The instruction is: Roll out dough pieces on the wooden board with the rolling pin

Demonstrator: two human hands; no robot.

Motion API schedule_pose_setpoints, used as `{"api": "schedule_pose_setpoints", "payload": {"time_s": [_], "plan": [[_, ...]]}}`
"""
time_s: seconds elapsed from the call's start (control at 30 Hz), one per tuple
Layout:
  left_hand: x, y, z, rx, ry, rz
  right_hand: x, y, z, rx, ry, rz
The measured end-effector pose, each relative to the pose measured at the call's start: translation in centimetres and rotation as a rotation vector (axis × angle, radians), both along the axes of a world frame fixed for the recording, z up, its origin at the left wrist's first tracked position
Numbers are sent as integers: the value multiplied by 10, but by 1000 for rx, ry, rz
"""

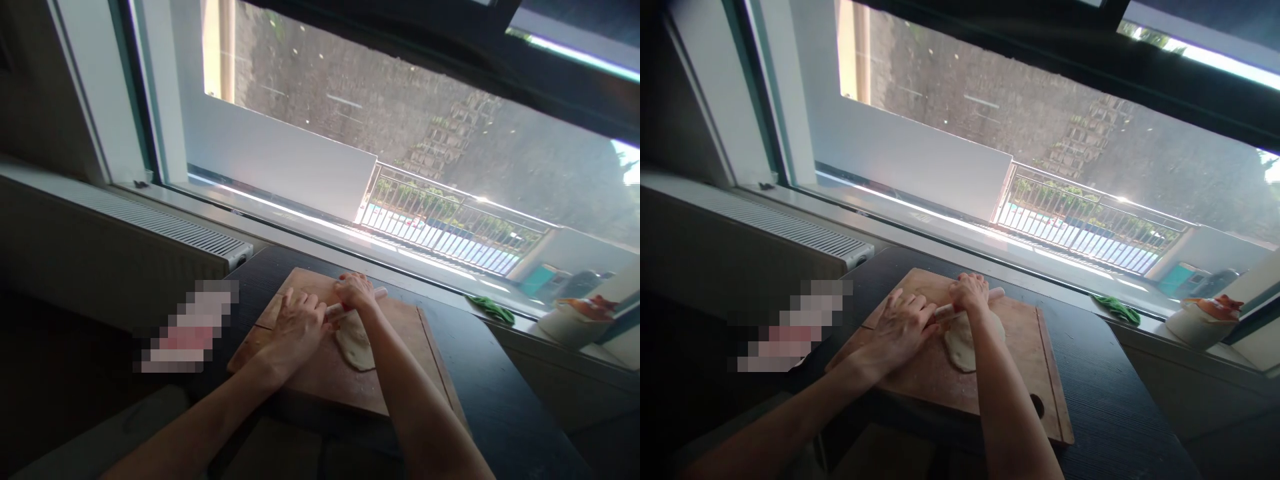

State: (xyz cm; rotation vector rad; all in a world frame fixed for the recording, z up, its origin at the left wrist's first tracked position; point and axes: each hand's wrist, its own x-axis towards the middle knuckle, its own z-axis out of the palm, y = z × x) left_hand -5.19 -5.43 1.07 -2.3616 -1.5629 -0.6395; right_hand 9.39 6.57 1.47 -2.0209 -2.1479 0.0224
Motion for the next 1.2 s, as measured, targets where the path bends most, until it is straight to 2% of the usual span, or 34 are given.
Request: {"api": "schedule_pose_setpoints", "payload": {"time_s": [0.27, 0.43, 0.6, 0.7, 0.83, 1.07, 1.2], "plan": [[13, -18, -1, 64, 25, -31, 22, -34, 3, 8, -13, -14], [3, -10, -1, -26, -11, -49, 13, -19, 3, -10, -19, -29], [-4, 0, -5, -28, 6, -24, 0, 5, 1, -44, -33, -2], [-5, 4, -6, -41, 16, -12, -5, 10, 0, -48, -37, 10], [-1, -2, -3, -12, 26, -30, 1, -2, 1, -21, -26, 9], [19, -25, -1, 63, 65, -48, 30, -40, -3, 67, 33, 21], [16, -24, -5, 53, 23, -71, 28, -35, -4, 68, 75, 55]]}}
